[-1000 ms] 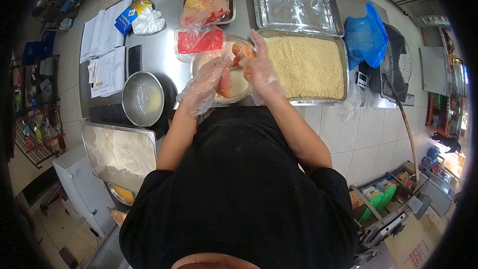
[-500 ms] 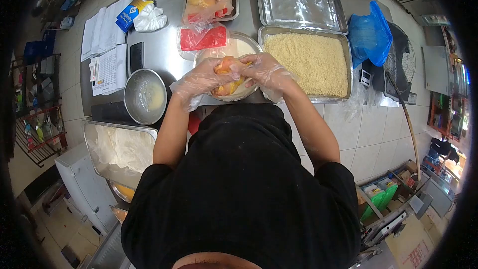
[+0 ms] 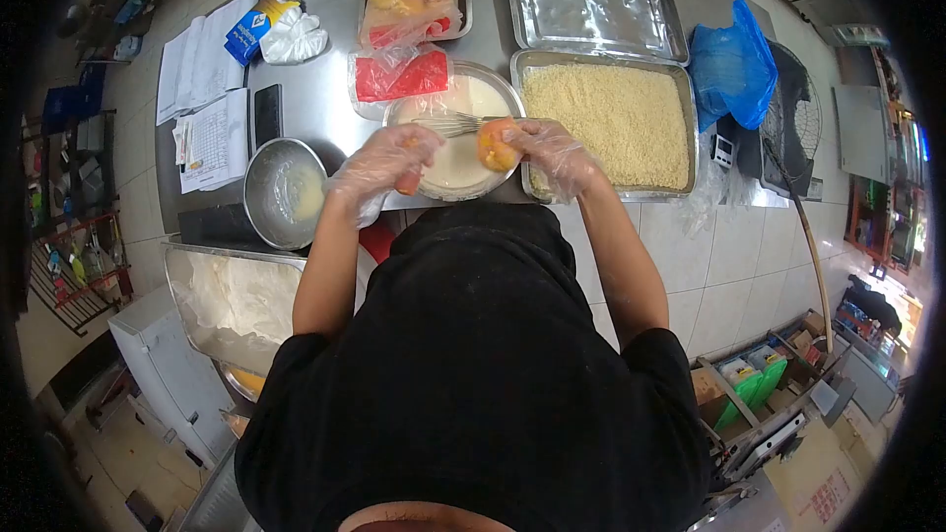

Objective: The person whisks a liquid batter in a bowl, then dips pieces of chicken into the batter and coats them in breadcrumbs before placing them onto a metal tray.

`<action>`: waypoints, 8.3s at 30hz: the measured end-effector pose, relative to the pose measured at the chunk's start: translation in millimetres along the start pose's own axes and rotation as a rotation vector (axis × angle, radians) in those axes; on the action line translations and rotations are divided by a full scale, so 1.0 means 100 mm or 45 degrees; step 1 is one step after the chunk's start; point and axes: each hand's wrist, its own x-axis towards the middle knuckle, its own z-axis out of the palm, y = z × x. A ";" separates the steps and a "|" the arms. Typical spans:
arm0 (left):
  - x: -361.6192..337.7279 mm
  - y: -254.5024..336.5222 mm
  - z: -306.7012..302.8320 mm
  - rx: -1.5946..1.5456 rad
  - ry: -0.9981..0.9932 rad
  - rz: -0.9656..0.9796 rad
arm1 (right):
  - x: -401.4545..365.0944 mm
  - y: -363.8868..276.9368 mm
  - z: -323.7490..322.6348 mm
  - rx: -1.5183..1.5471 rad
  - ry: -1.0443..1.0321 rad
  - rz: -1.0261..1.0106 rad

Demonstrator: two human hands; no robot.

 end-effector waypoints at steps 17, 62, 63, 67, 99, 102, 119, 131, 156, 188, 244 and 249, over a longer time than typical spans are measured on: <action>-0.17 -0.13 0.15 -0.588 0.415 0.121 | 0.36 -0.68 -0.01 -1.584 0.166 -0.453; -0.01 -0.21 0.92 0.275 1.109 0.298 | 0.95 0.04 0.26 -1.941 -0.016 -0.511; 0.00 -0.22 0.92 0.287 1.128 0.305 | 0.96 0.07 0.30 -1.945 0.033 -0.596; -0.03 -0.19 1.00 0.309 1.170 0.226 | 0.95 0.06 0.44 -2.075 -0.063 -0.683; 0.26 -0.54 0.60 0.683 1.038 0.105 | 0.32 -0.58 -0.10 -1.358 0.042 -0.487; 0.36 -0.62 0.67 0.937 1.073 -0.004 | 0.30 -0.56 0.01 -1.458 0.005 -0.491; -0.03 -0.15 0.57 0.436 0.935 0.431 | 0.42 -0.42 0.09 -1.402 -0.024 -0.751; -0.81 0.65 0.49 -0.069 0.728 0.569 | -0.26 -1.30 0.41 -1.320 -0.081 -1.149; -0.40 0.27 0.36 -0.395 0.672 0.468 | 0.03 -0.80 0.50 -1.486 0.147 -0.887; -0.41 0.19 0.29 -0.437 0.739 0.434 | -0.06 -0.82 0.52 -1.321 0.249 -1.046; -0.22 0.15 0.59 -0.424 0.806 0.379 | -0.37 0.69 -1.76 -1.466 0.846 -0.175; -0.18 0.12 0.50 -0.451 0.760 0.414 | -0.62 0.23 -1.18 -1.228 0.865 -0.043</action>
